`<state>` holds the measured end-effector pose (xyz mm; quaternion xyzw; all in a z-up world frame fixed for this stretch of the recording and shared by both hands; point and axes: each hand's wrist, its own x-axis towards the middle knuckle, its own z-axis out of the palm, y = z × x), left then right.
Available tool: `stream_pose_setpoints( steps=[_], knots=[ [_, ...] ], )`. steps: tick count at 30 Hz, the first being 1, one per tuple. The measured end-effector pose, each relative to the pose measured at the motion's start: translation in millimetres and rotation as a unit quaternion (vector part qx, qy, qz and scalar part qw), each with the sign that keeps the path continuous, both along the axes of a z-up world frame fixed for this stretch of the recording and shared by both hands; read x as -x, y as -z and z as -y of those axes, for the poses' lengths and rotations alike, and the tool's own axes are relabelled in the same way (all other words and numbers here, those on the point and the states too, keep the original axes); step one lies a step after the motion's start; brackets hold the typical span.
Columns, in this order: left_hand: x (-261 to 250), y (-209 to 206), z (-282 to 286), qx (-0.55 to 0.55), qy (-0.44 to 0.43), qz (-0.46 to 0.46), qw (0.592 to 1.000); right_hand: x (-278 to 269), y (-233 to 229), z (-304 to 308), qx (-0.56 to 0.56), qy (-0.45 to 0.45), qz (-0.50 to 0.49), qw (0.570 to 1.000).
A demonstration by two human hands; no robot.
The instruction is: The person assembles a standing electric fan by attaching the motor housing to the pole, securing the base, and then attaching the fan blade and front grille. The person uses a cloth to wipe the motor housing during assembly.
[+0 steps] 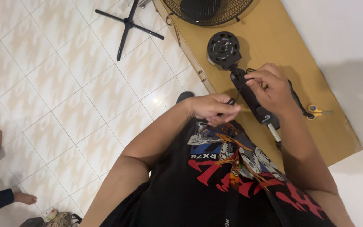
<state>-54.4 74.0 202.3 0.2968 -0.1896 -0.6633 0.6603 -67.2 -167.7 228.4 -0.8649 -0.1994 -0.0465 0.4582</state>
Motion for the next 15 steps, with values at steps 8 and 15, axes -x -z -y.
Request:
stream_pose_setpoints(
  steps=[8, 15],
  knots=[
    [-6.2, -27.8, 4.8, 0.180, -0.107, -0.003, 0.978, 4.3, 91.5, -17.7, -0.037, -0.046, -0.026, 0.998],
    [-40.0, -8.4, 22.0, 0.095, -0.430, 0.089, 0.893, 31.8, 127.7, -25.0, 0.076, 0.018, -0.130, 0.988]
  ],
)
